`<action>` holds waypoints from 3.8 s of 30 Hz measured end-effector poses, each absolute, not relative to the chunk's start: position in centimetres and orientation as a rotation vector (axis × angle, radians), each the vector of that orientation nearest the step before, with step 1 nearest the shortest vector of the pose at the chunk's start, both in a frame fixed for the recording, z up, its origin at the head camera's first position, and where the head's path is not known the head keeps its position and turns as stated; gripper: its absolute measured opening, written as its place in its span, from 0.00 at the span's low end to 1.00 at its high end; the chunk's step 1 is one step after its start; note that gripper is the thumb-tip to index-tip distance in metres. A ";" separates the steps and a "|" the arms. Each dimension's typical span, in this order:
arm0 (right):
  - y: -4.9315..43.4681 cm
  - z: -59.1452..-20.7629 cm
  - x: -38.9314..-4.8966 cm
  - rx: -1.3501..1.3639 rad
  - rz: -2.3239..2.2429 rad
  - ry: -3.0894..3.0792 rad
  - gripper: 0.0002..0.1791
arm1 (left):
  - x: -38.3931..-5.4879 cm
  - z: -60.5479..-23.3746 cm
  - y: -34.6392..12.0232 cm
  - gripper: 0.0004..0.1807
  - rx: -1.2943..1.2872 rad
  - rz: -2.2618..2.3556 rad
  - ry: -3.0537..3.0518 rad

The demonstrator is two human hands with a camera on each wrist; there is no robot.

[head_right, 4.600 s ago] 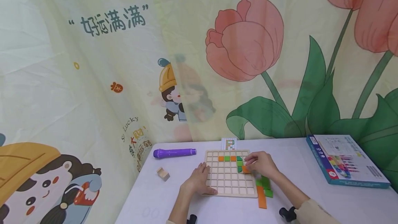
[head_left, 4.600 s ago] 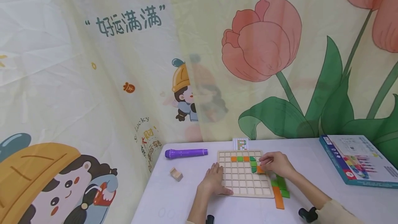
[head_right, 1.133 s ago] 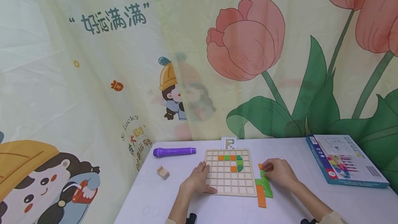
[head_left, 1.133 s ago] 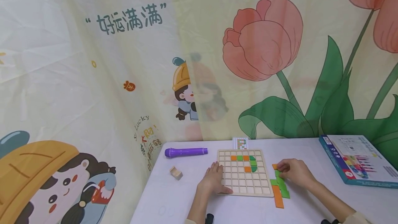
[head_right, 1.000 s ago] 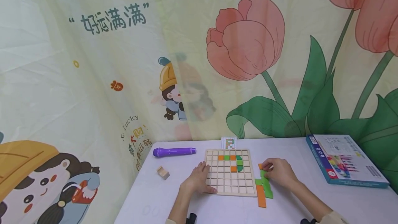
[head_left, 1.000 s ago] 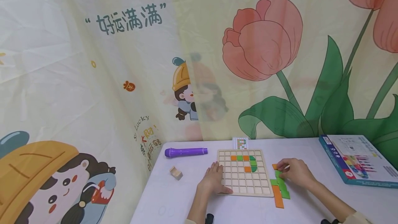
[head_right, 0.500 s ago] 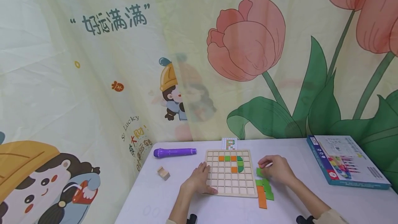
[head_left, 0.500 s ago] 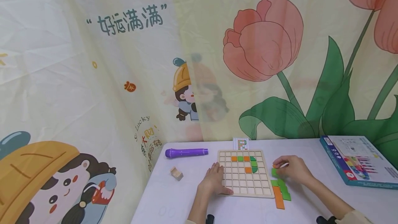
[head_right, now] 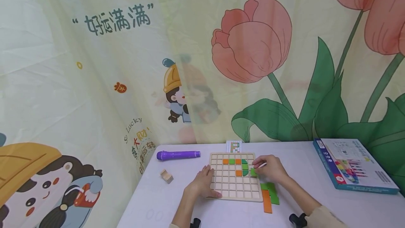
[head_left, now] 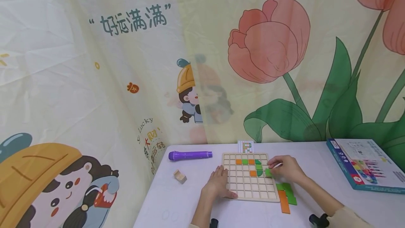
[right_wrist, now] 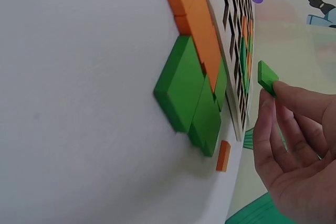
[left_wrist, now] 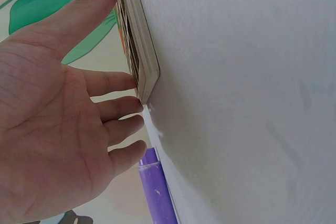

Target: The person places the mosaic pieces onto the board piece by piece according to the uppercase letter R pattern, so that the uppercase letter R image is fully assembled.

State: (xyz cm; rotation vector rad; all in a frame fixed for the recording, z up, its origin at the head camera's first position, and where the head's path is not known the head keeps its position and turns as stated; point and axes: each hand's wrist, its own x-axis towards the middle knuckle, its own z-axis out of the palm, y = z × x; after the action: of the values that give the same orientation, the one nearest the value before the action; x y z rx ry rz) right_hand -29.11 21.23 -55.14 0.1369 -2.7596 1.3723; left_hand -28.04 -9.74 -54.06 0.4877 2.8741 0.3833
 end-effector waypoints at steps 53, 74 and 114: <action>13.4 -56.9 -32.8 0.363 1.439 -2.734 0.10 | -27.8 -53.7 -9.8 0.62 0.502 0.363 2.884; 15.9 -55.9 -30.8 0.337 1.414 -2.709 0.09 | -27.7 -53.8 -9.8 0.62 0.494 0.375 2.876; 26.3 -57.0 -28.6 0.144 1.176 -2.809 0.18 | -27.8 -53.8 -9.8 0.62 0.505 0.376 2.879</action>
State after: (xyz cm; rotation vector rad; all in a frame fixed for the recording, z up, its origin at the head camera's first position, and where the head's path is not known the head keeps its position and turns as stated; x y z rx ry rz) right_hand -28.57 26.29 -56.98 0.1437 -2.8089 1.1759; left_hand -27.75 -9.80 -53.85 0.5048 2.8793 0.3764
